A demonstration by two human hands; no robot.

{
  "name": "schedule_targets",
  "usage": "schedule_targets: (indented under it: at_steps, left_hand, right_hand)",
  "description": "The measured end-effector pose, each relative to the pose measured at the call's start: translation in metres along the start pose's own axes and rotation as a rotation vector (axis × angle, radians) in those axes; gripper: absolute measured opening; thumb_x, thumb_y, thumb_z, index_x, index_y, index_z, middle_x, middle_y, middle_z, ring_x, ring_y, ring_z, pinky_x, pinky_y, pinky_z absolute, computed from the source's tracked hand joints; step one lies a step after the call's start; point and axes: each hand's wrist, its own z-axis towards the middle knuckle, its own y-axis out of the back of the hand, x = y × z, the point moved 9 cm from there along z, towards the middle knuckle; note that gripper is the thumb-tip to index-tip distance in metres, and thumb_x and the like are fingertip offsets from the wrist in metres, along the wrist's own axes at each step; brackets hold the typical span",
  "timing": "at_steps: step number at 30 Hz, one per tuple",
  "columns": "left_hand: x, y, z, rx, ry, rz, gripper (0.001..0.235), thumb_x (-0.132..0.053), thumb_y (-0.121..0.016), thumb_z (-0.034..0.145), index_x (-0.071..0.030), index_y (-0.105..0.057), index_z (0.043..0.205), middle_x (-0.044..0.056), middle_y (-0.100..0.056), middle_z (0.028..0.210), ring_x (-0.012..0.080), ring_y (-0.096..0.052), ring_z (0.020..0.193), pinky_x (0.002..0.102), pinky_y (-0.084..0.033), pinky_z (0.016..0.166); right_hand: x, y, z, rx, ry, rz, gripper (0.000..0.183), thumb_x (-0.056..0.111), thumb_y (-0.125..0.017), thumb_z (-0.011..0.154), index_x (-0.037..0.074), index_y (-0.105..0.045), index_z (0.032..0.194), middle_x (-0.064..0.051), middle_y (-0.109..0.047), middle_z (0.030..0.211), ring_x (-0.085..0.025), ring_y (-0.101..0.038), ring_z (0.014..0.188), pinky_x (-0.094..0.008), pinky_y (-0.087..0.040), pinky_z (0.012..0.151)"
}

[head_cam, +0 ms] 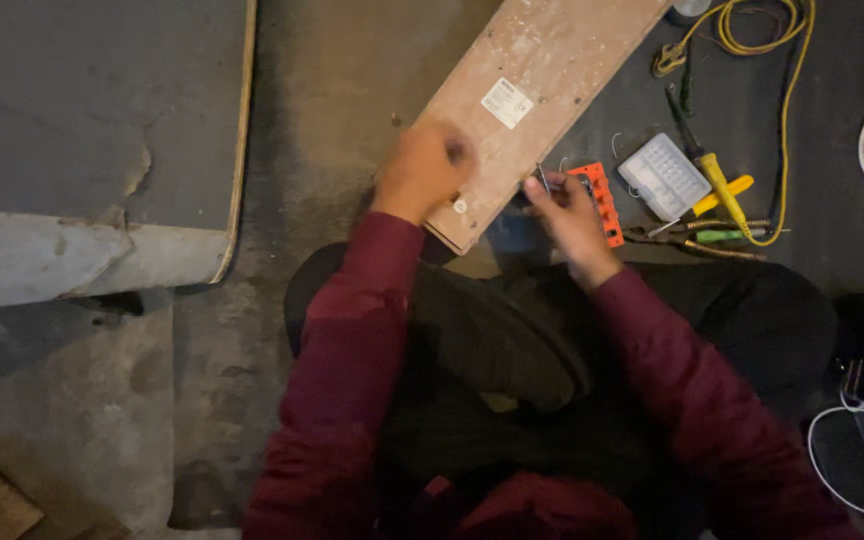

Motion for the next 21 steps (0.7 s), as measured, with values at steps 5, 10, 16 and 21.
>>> schedule_targets:
  at_steps: [5,10,16,21]
  left_hand:
    - [0.021,0.012,0.017,-0.122,0.286,0.123,0.073,-0.046,-0.074,0.085,-0.021,-0.044,0.147,0.018,-0.043,0.151,0.0377,-0.042,0.14,0.054,-0.034,0.113]
    - [0.018,-0.016,0.008,-0.003,0.295,0.258,0.097,-0.058,-0.071,0.085,-0.012,-0.026,0.157,0.023,-0.042,0.152,0.0425,-0.041,0.141,0.058,-0.034,0.112]
    - [0.002,-0.013,-0.004,-0.08,0.275,0.288,0.095,-0.05,-0.073,0.079,-0.011,-0.031,0.155,0.024,-0.047,0.145,0.0414,-0.046,0.137,0.056,-0.038,0.109]
    - [0.004,-0.013,-0.016,-0.122,0.409,0.213,0.093,-0.041,-0.072,0.076,-0.011,-0.032,0.155,0.022,-0.053,0.139,0.0398,-0.051,0.13,0.053,-0.043,0.106]
  right_hand:
    - [0.017,-0.028,-0.008,-0.04,0.108,0.059,0.084,0.042,-0.078,0.092,-0.006,-0.039,0.149,-0.016,-0.061,0.139,-0.02,-0.061,0.127,-0.033,-0.049,0.107]
    - [0.034,-0.044,-0.021,-0.063,0.191,-0.019,0.096,0.033,-0.083,0.084,-0.005,-0.028,0.154,-0.019,-0.056,0.143,-0.024,-0.059,0.128,-0.035,-0.049,0.108]
    - [0.042,-0.048,-0.024,0.1,0.351,0.041,0.091,0.023,-0.085,0.09,-0.008,-0.031,0.155,-0.019,-0.055,0.149,-0.025,-0.056,0.137,-0.037,-0.044,0.117]
    - [0.028,-0.024,-0.011,0.066,0.292,-0.238,0.096,0.025,-0.091,0.087,-0.01,-0.031,0.154,-0.02,-0.059,0.144,-0.024,-0.06,0.132,-0.036,-0.047,0.112]
